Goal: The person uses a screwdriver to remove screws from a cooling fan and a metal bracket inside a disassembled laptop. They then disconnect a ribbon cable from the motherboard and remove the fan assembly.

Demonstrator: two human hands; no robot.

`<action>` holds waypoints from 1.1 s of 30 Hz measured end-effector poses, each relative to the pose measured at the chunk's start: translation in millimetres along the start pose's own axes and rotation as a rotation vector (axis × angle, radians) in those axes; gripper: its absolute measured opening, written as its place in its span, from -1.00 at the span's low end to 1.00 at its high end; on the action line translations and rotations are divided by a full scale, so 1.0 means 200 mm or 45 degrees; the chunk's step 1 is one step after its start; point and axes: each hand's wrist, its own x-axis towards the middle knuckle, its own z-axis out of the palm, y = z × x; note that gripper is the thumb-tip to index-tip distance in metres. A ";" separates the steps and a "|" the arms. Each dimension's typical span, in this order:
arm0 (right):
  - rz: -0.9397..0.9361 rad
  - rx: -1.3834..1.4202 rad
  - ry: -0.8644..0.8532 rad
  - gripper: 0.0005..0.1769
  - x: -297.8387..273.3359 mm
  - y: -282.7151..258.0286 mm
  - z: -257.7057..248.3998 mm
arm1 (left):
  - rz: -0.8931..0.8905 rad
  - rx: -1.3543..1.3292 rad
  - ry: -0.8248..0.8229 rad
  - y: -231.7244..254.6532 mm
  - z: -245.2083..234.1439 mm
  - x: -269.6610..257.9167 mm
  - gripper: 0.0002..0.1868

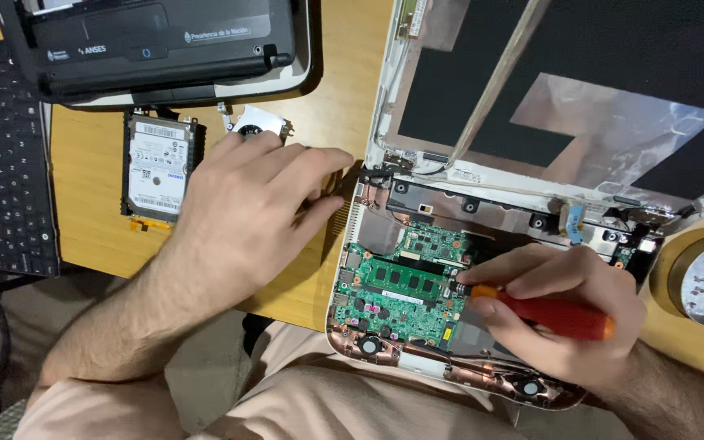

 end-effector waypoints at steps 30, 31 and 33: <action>-0.062 -0.337 -0.153 -0.75 -0.03 -0.03 -0.20 | 0.492 -0.047 -0.053 0.37 0.14 0.21 -0.67; -0.060 -0.329 -0.149 -0.75 -0.03 -0.02 -0.20 | 0.494 -0.044 -0.062 0.36 0.15 0.21 -0.67; -0.102 -0.402 -0.133 -0.69 -0.04 -0.01 -0.18 | 0.491 -0.161 -0.041 0.34 0.17 0.20 -0.70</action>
